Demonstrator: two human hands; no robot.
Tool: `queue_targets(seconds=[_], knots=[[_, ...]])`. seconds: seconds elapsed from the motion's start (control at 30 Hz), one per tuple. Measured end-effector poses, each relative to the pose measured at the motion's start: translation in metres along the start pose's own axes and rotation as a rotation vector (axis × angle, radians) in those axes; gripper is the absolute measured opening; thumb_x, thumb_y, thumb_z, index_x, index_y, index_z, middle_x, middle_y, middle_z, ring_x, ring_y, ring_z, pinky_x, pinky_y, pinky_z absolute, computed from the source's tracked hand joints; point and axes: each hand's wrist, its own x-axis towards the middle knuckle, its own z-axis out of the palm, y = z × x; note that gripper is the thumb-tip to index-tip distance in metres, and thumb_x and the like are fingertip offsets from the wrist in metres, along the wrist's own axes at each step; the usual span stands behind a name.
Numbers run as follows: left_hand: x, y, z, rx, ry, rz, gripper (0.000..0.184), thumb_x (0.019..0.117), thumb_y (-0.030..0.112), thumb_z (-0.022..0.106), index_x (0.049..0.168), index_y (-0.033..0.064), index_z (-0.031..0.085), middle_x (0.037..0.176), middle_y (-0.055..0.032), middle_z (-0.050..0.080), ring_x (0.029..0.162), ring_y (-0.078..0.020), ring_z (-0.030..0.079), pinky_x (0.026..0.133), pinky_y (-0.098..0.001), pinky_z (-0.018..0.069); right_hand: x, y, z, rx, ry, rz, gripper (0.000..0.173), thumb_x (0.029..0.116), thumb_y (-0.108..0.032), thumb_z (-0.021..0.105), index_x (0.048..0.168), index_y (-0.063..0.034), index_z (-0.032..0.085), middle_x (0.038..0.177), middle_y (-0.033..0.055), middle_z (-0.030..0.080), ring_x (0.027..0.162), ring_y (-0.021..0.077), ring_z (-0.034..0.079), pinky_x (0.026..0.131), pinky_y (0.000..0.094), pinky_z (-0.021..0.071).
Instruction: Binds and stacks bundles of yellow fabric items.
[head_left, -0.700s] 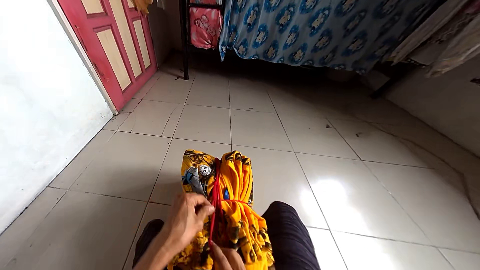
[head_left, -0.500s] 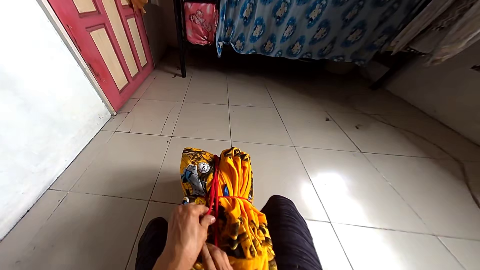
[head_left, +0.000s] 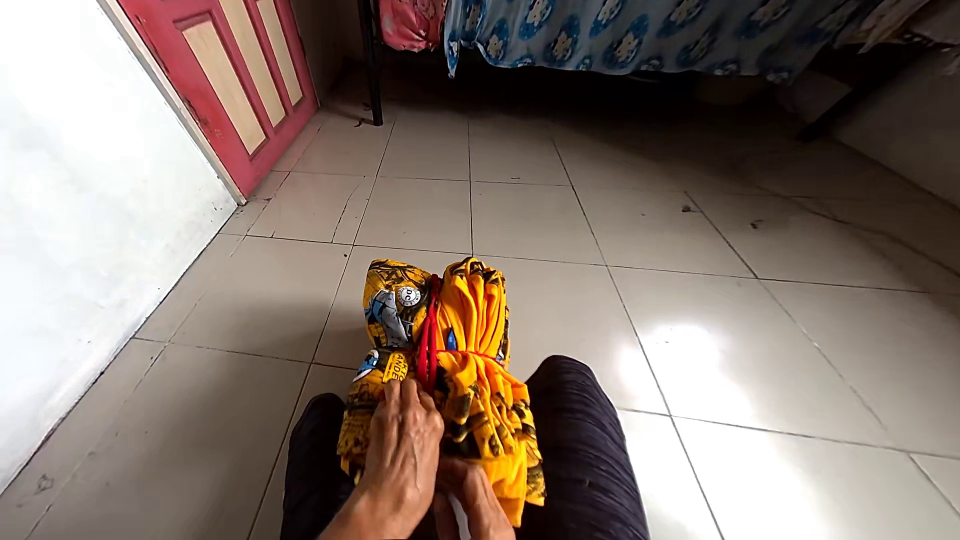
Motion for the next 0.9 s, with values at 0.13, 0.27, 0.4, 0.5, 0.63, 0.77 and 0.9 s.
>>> queue_targets(seconds=[0.13,0.27,0.4,0.5,0.63,0.77,0.9], knots=[[0.007,-0.023,-0.031,-0.238,-0.275,-0.123,0.021,0.094,0.0,0.056,0.099,-0.0059,0.076,0.093,-0.023,0.072,0.094,-0.0388,0.07,0.085,-0.0515,0.0539,-0.016,0.0,0.003,0.069,-0.125,0.136,0.044,0.0888,0.006,0.059,0.131,0.0186,0.056,0.129,0.031,0.064,0.117,0.0369,0.067,0.103,0.0417,0.0534],[-0.01,-0.013,-0.008,-0.192,-0.06,-0.087,0.027,0.0972,0.016,0.065,0.097,-0.0087,0.074,0.097,-0.0272,0.068,0.095,-0.0427,0.069,0.081,-0.0506,0.058,-0.016,0.001,0.011,0.047,-0.067,0.074,0.048,0.0882,0.008,0.055,0.135,0.0203,0.052,0.134,0.0356,0.058,0.12,0.0378,0.065,0.104,0.0384,0.0518],[-0.011,-0.002,0.001,-0.118,0.013,-0.126,0.013,0.0904,0.0,0.066,0.091,-0.0075,0.076,0.095,-0.0259,0.068,0.093,-0.0412,0.069,0.076,-0.0468,0.0584,-0.012,-0.01,0.011,-0.028,-0.015,0.01,0.037,0.0843,0.007,0.059,0.119,0.0156,0.066,0.121,0.033,0.063,0.11,0.0357,0.066,0.097,0.0346,0.0541],[-0.001,-0.025,-0.009,-0.336,-0.053,-0.173,0.014,0.0926,0.004,0.066,0.088,-0.0037,0.077,0.089,-0.0204,0.07,0.087,-0.0354,0.07,0.08,-0.0497,0.0563,0.011,-0.019,-0.013,-0.159,-0.004,-0.201,0.019,0.0888,0.0,0.061,0.1,0.0006,0.077,0.103,0.0172,0.073,0.097,0.027,0.071,0.088,0.0332,0.0577],[0.003,-0.053,-0.018,-0.997,-0.081,-0.464,0.005,0.0917,0.003,0.07,0.094,-0.0015,0.069,0.076,-0.004,0.068,0.062,-0.0092,0.064,0.057,-0.0242,0.0547,0.087,-0.005,-0.042,-0.343,0.046,-0.479,0.023,0.0877,0.001,0.058,0.093,-0.0082,0.078,0.093,0.0052,0.075,0.093,0.0237,0.072,0.08,0.0388,0.0586],[-0.003,-0.042,-0.014,-1.231,0.035,-0.63,0.011,0.0903,-0.002,0.068,0.101,-0.0023,0.064,0.075,-0.0043,0.067,0.058,-0.0094,0.065,0.053,-0.0233,0.0563,0.162,0.011,-0.044,-0.385,-0.448,-0.648,0.019,0.0831,0.013,0.063,0.087,-0.0005,0.077,0.096,0.0125,0.075,0.102,0.0315,0.07,0.088,0.0443,0.0566],[-0.003,-0.03,-0.003,-1.097,0.14,-0.588,0.006,0.0881,0.003,0.072,0.093,0.001,0.069,0.072,-0.0019,0.068,0.055,-0.0061,0.064,0.051,-0.0217,0.0558,0.203,-0.004,-0.053,-0.482,-0.833,-0.702,0.014,0.0876,0.012,0.063,0.092,0.0048,0.074,0.099,0.0186,0.072,0.101,0.0333,0.069,0.088,0.0445,0.0551]])
